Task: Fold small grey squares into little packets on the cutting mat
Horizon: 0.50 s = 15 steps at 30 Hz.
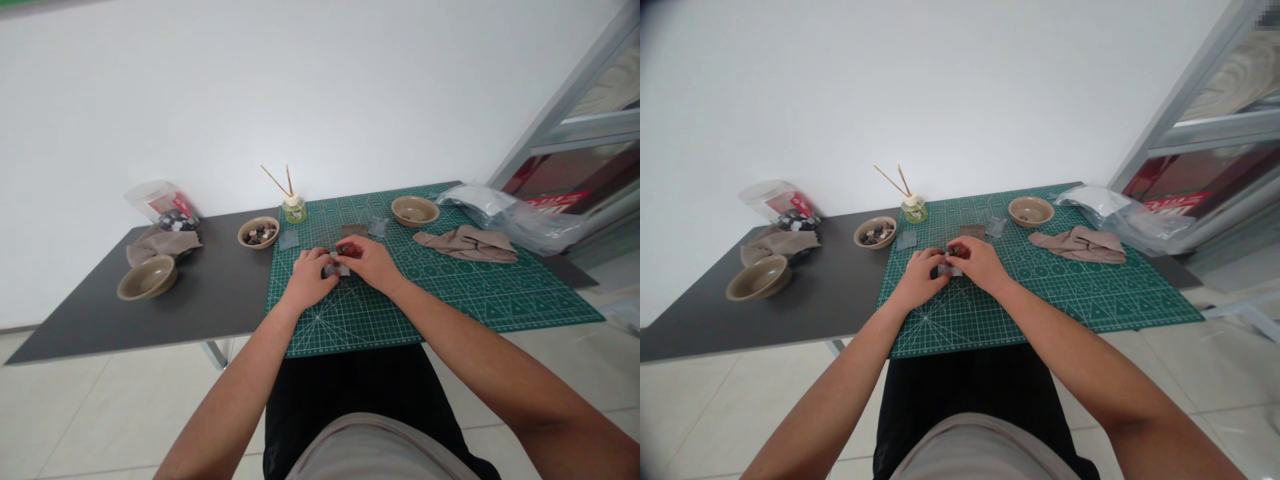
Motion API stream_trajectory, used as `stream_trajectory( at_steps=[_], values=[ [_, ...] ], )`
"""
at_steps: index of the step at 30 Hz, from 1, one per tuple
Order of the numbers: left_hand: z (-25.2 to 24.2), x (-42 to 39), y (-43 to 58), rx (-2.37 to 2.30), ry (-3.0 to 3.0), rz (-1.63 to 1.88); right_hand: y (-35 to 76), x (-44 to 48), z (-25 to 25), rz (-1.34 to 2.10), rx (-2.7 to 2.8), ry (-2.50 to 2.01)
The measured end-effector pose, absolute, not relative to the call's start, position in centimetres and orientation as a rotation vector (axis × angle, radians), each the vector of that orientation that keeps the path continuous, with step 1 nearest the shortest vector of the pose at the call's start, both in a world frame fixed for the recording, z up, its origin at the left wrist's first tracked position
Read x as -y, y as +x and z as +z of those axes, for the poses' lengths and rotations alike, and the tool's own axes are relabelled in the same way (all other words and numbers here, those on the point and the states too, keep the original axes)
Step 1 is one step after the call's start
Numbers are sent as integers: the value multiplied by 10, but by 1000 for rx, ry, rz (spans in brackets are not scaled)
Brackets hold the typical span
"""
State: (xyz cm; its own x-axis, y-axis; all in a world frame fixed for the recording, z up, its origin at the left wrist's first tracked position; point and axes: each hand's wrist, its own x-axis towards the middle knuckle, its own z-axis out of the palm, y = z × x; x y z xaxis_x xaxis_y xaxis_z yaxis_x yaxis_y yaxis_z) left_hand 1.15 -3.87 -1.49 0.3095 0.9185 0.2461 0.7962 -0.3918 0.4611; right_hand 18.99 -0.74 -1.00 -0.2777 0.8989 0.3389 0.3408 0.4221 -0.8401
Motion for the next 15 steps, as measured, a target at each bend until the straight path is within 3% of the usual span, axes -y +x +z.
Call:
stream_trajectory(
  at_steps=[15],
  values=[
    [-11,42,12,-1641,2319,606,191,6,-12,683,1825,-1120]
  ],
)
